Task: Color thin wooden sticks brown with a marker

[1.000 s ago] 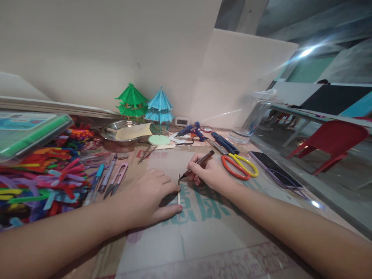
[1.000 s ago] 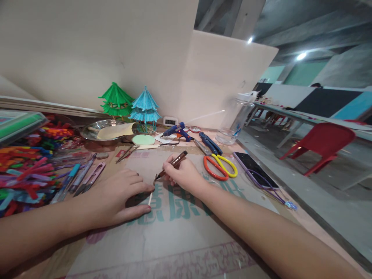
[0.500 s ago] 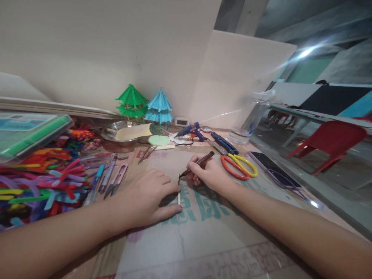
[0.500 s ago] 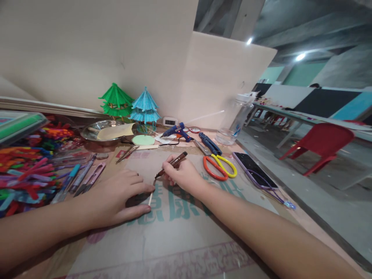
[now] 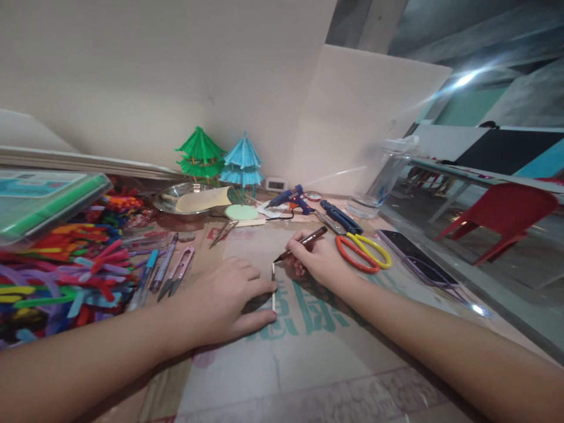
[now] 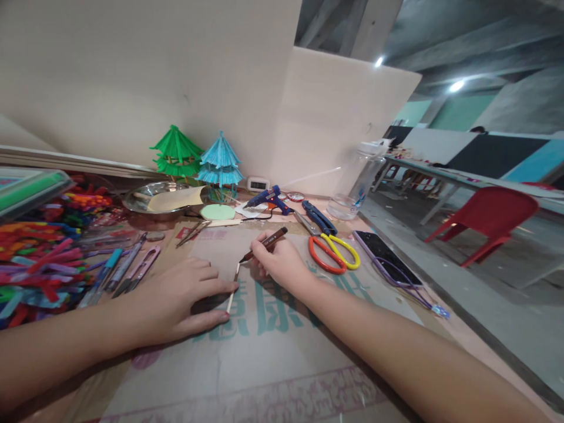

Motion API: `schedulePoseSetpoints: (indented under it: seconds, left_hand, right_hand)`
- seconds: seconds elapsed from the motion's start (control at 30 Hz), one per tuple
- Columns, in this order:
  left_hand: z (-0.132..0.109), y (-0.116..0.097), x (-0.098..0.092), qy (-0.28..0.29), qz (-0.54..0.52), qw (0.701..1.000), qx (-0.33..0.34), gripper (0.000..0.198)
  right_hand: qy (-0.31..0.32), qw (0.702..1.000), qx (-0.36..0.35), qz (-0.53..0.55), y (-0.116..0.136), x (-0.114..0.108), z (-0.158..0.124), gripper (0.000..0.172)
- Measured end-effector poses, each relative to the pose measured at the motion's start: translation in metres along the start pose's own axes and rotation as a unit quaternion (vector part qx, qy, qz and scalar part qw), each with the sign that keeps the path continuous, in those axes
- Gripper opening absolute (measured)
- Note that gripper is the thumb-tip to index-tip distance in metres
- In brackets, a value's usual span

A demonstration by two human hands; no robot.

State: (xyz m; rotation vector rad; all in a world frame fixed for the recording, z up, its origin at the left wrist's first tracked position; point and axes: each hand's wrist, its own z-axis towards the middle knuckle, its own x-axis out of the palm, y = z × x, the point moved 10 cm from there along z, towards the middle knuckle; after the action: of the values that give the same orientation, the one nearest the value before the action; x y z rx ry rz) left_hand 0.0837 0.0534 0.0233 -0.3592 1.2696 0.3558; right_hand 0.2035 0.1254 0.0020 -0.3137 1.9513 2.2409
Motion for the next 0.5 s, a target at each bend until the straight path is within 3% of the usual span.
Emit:
schedulePoseSetpoints:
  seconds: [0.5]
  left_hand:
    - [0.0003, -0.0013, 0.0002, 0.006, -0.004, 1.000, -0.001, 0.033]
  right_hand:
    - [0.036, 0.999, 0.025, 0.006, -0.0009, 0.0063, -0.0019, 0.015]
